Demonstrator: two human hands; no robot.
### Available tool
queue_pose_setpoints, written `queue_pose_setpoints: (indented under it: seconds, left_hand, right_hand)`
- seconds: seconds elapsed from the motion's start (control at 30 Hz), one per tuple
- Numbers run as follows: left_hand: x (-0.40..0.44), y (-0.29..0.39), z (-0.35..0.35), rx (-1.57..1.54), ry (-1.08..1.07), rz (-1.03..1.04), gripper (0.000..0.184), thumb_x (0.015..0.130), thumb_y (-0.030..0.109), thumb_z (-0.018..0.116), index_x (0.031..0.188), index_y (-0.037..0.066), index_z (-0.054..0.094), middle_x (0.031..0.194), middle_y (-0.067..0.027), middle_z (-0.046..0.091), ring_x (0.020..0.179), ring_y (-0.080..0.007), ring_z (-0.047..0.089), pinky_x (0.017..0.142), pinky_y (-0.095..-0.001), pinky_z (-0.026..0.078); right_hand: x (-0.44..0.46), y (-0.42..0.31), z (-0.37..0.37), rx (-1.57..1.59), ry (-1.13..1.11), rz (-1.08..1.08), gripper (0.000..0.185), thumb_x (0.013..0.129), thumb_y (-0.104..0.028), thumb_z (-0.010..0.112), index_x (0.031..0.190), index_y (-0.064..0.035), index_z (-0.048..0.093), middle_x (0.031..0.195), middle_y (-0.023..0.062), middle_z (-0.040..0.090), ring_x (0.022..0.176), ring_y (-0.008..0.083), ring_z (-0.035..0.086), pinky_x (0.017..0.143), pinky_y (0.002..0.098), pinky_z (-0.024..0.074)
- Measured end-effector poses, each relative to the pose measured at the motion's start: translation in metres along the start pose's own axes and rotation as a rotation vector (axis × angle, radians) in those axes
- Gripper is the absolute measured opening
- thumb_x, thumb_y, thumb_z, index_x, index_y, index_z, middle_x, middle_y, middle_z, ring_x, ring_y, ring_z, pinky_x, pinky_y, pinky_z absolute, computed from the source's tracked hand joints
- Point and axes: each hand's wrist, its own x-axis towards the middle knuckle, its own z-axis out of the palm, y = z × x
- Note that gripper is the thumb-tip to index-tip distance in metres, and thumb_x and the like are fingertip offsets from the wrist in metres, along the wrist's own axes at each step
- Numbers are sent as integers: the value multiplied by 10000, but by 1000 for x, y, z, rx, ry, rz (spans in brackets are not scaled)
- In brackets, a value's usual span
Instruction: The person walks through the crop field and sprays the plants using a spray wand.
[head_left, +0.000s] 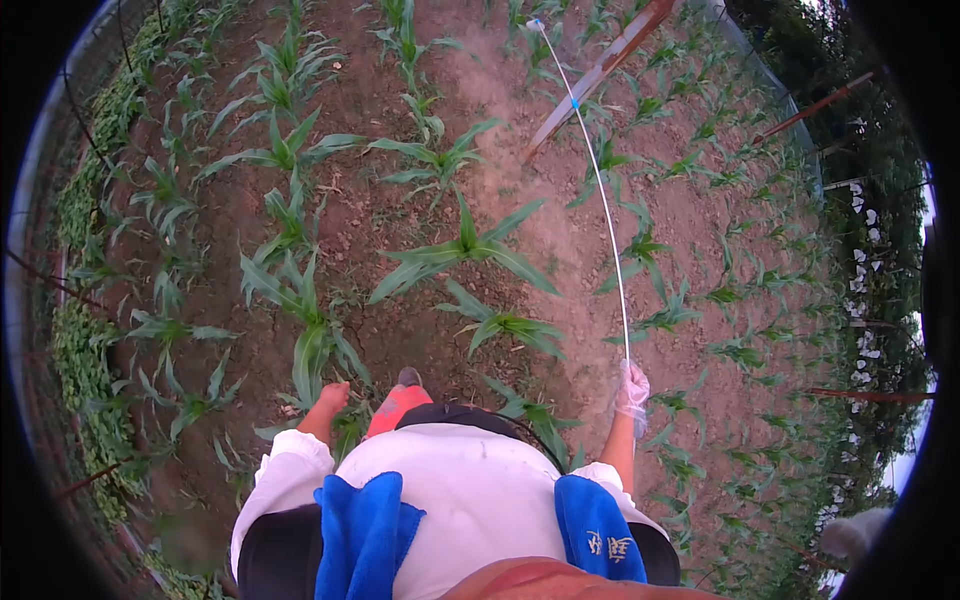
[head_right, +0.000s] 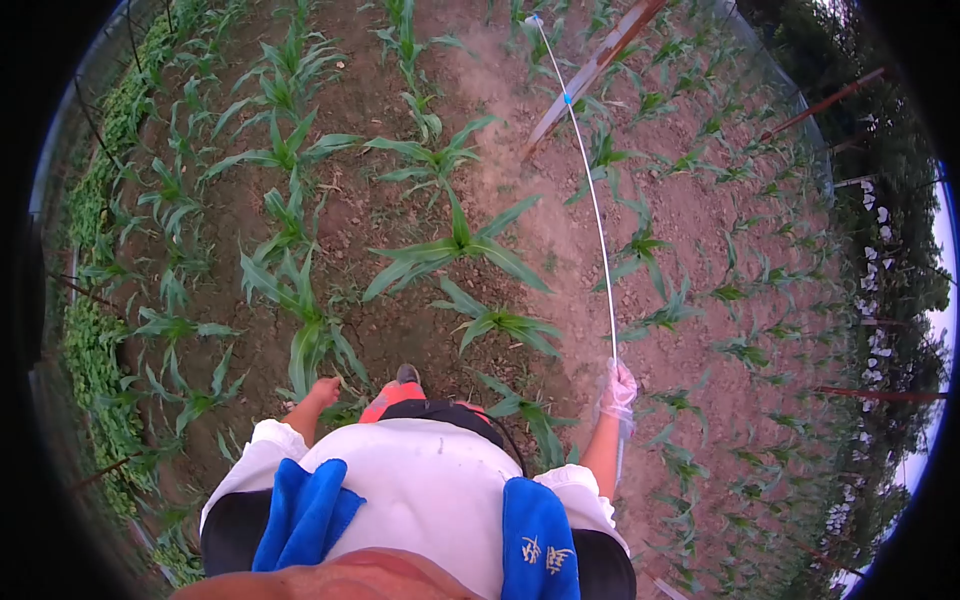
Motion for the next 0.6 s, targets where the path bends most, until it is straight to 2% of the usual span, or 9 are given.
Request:
queue_pose_setpoints:
  seconds: [0.07, 0.13, 0.17, 0.27, 0.33, 0.43, 0.53, 0.6]
  left_hand:
    - [-17, 0, -7, 13, 43, 9, 263, 702, 299, 409, 668, 42, 453, 508, -40, 426, 380, -135, 371, 333, -254, 297]
    - [-6, -28, -9, 27, 87, 25, 263, 704, 297, 404, 667, 41, 452, 501, -40, 423, 381, -138, 369, 337, -262, 301]
    - [29, -51, -26, 231, 88, 247, 260, 704, 294, 403, 669, 41, 451, 512, -37, 428, 386, -140, 372, 345, -267, 307]
    - [34, -59, 2, 605, 95, 374, 148, 630, 161, 416, 730, 64, 466, 630, -125, 490, 582, -278, 476, 499, -353, 379]
    - [-1, -50, 44, 604, 107, 381, 173, 645, 201, 414, 718, 56, 474, 601, -100, 479, 536, -239, 458, 466, -328, 366]
    - [-62, -36, 113, 251, 85, 209, 232, 667, 261, 410, 700, 44, 486, 557, -61, 463, 468, -180, 430, 416, -289, 345]
    - [-95, -46, 166, 216, 38, 166, 304, 690, 321, 407, 682, 32, 498, 513, -22, 447, 399, -120, 401, 366, -250, 325]
    - [-101, -65, 180, 238, 38, 122, 312, 686, 328, 409, 690, 30, 503, 521, -31, 460, 414, -133, 419, 377, -258, 336]
  right_hand:
    - [-6, -2, -13, -14, -29, 89, 191, 629, -130, 555, 756, 10, 526, 674, 26, 518, 600, 68, 451, 570, 176, 359]
    - [-12, 7, -37, -27, -23, 72, 197, 627, -132, 557, 761, 9, 525, 681, 31, 520, 611, 72, 456, 578, 180, 360]
    - [-14, 5, -39, -55, -22, 64, 202, 626, -133, 559, 766, 8, 524, 689, 36, 522, 623, 76, 461, 587, 185, 362]
    - [-23, 40, -90, -56, 7, -31, 212, 630, -138, 555, 776, 11, 520, 702, 41, 524, 639, 85, 466, 601, 193, 362]
    - [-41, 54, -143, -66, -4, -17, 221, 633, -140, 552, 787, 14, 517, 719, 47, 524, 655, 91, 468, 615, 196, 361]
    - [-65, 66, -199, -75, -12, 1, 239, 638, -139, 545, 810, 22, 507, 756, 63, 522, 690, 103, 472, 647, 204, 358]
    - [-97, 63, -260, -135, -14, 32, 254, 650, -127, 528, 845, 31, 490, 806, 87, 514, 735, 121, 474, 695, 219, 348]
    - [-116, 57, -287, -137, 14, 43, 246, 659, -116, 513, 852, 35, 485, 811, 92, 512, 741, 128, 475, 698, 225, 349]
